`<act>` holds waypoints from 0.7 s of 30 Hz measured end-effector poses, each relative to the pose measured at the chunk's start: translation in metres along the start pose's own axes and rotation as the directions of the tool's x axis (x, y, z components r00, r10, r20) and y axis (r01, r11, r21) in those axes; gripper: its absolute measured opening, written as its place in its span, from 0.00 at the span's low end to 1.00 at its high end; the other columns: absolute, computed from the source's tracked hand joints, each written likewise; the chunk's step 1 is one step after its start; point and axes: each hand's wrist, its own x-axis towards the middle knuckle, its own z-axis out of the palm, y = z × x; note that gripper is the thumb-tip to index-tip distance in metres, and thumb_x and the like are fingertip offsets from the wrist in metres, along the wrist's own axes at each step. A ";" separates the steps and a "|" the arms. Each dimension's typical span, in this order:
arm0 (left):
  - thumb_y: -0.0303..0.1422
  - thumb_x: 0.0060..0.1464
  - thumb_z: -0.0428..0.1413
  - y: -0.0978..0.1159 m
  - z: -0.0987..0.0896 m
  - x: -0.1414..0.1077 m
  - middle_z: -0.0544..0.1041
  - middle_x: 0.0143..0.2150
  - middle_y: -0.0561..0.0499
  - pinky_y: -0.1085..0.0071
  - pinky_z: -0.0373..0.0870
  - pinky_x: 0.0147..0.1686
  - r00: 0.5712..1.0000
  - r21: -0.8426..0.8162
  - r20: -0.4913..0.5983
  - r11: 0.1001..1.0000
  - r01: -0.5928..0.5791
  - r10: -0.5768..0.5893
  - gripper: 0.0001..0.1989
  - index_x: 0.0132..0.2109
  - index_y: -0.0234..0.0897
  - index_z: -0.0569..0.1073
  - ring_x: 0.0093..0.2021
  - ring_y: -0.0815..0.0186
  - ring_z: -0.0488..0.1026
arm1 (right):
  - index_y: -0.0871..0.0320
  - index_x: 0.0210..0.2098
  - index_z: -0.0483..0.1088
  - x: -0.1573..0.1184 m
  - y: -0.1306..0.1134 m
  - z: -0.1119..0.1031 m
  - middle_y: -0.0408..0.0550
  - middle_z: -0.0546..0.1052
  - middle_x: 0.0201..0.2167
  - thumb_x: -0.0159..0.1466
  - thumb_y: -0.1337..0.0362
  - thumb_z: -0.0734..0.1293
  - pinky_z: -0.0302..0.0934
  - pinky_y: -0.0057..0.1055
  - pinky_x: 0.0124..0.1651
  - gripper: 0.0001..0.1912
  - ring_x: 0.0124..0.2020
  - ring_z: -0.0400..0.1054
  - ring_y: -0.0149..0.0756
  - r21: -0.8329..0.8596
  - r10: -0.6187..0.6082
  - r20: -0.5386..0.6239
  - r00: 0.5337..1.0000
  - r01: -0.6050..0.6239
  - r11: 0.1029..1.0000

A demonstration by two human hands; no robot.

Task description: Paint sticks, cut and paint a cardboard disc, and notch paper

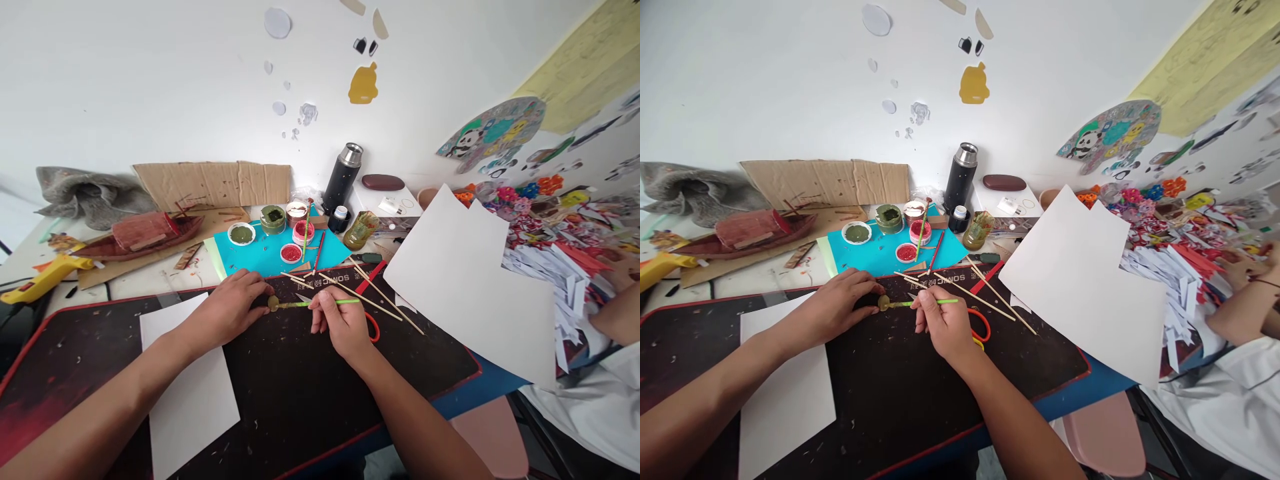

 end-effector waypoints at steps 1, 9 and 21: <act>0.37 0.70 0.58 0.001 0.000 0.000 0.80 0.51 0.44 0.51 0.71 0.56 1.000 -0.002 -0.005 1.000 -0.002 0.002 0.11 0.54 0.41 0.81 0.53 0.48 0.74 | 0.56 0.34 0.77 -0.001 0.000 -0.001 0.40 0.74 0.19 0.78 0.39 0.64 0.62 0.25 0.23 0.29 0.19 0.72 0.31 -0.004 -0.001 0.001 1.000 0.001 1.000; 0.39 0.69 0.59 0.000 0.000 0.002 0.81 0.50 0.44 0.51 0.71 0.55 1.000 0.005 -0.005 1.000 0.006 -0.006 0.11 0.53 0.42 0.81 0.53 0.48 0.75 | 0.55 0.34 0.77 -0.002 0.002 -0.005 0.41 0.74 0.19 0.78 0.40 0.64 0.62 0.26 0.23 0.28 0.19 0.72 0.32 -0.005 -0.011 -0.046 0.999 0.010 1.000; 0.41 0.69 0.57 -0.006 0.004 0.001 0.81 0.51 0.43 0.49 0.72 0.57 1.000 -0.041 -0.016 0.999 0.003 -0.003 0.13 0.54 0.43 0.81 0.54 0.48 0.75 | 0.56 0.35 0.77 -0.001 0.000 -0.004 0.41 0.74 0.19 0.77 0.37 0.64 0.63 0.26 0.23 0.30 0.19 0.73 0.32 0.002 0.009 -0.023 1.000 -0.009 1.000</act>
